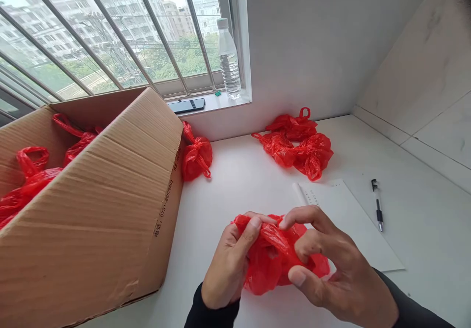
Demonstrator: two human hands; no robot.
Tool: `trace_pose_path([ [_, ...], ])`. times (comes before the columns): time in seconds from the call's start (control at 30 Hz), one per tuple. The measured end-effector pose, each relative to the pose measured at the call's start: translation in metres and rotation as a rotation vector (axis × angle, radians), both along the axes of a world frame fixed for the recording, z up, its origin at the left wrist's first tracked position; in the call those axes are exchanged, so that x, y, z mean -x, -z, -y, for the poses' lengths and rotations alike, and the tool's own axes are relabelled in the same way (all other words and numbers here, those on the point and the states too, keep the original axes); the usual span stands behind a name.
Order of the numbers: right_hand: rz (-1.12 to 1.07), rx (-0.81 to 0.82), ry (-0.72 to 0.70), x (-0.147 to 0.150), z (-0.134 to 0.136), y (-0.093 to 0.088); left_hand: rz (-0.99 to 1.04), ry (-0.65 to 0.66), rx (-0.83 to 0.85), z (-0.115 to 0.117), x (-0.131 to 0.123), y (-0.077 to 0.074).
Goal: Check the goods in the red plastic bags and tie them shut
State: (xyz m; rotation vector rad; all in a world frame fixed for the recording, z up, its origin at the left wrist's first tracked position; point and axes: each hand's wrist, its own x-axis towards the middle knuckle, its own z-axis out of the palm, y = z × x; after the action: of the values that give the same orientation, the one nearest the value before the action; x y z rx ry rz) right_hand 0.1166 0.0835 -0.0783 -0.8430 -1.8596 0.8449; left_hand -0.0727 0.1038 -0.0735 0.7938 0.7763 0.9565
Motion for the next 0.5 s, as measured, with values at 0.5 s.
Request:
trace_pose_path([
  [0.5,0.089,0.464,-0.062,0.003,-0.016,0.010,-0.583,-0.105,-0.496,0.013,0.001,0.003],
])
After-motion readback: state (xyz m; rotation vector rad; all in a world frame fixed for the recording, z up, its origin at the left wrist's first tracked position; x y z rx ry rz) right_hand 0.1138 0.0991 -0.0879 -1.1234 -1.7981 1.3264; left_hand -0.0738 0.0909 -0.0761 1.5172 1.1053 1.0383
